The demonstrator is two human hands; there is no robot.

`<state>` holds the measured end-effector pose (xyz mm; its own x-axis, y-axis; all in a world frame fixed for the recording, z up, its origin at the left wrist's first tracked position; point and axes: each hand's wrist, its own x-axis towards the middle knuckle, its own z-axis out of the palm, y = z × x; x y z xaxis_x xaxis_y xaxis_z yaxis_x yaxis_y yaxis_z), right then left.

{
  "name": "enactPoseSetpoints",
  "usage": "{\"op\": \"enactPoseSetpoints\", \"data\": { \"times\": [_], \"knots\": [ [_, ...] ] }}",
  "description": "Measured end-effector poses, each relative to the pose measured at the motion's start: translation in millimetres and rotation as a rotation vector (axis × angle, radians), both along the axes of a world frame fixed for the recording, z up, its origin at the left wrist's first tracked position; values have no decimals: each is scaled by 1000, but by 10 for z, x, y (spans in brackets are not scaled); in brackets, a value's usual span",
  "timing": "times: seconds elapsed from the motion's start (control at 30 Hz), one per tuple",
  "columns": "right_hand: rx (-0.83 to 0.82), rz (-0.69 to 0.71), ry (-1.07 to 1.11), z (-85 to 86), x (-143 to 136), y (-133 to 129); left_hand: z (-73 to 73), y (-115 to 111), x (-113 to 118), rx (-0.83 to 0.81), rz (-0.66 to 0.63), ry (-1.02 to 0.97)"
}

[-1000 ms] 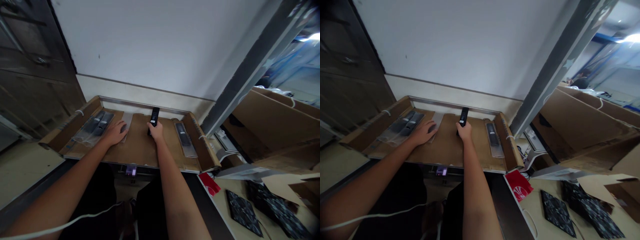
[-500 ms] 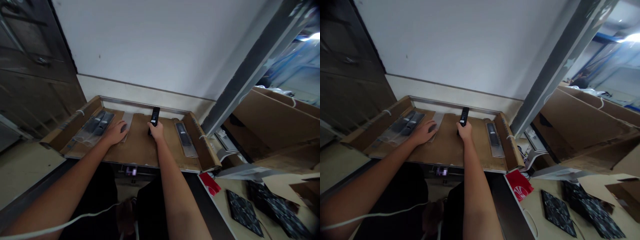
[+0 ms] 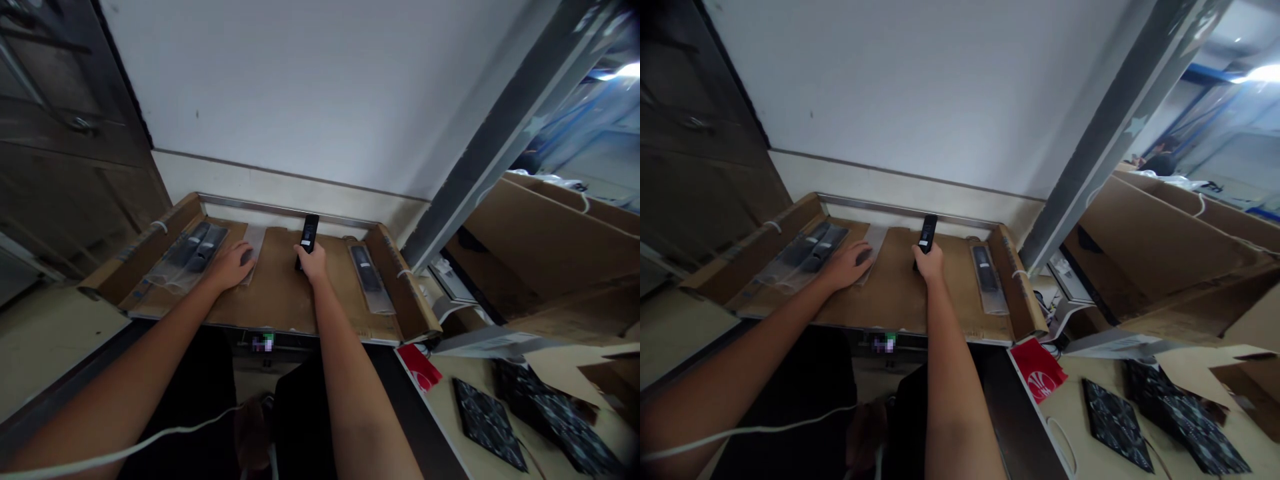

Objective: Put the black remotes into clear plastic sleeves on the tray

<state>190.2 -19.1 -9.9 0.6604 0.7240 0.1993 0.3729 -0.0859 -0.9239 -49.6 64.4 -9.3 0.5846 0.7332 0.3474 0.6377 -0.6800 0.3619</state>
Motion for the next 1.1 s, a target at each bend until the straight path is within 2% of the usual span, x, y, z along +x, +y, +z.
{"op": "enactPoseSetpoints", "data": {
  "times": [0.2,0.67,1.1],
  "knots": [
    [-21,-7,-1,56,-20,-22,-14,23,-1,-3,-3,2],
    [-5,0,8,10,-2,11,5,-3,0,6,-6,-38],
    [-21,-6,4,77,-38,-33,3,1,-7,-10,-4,-47]
  ]
}}
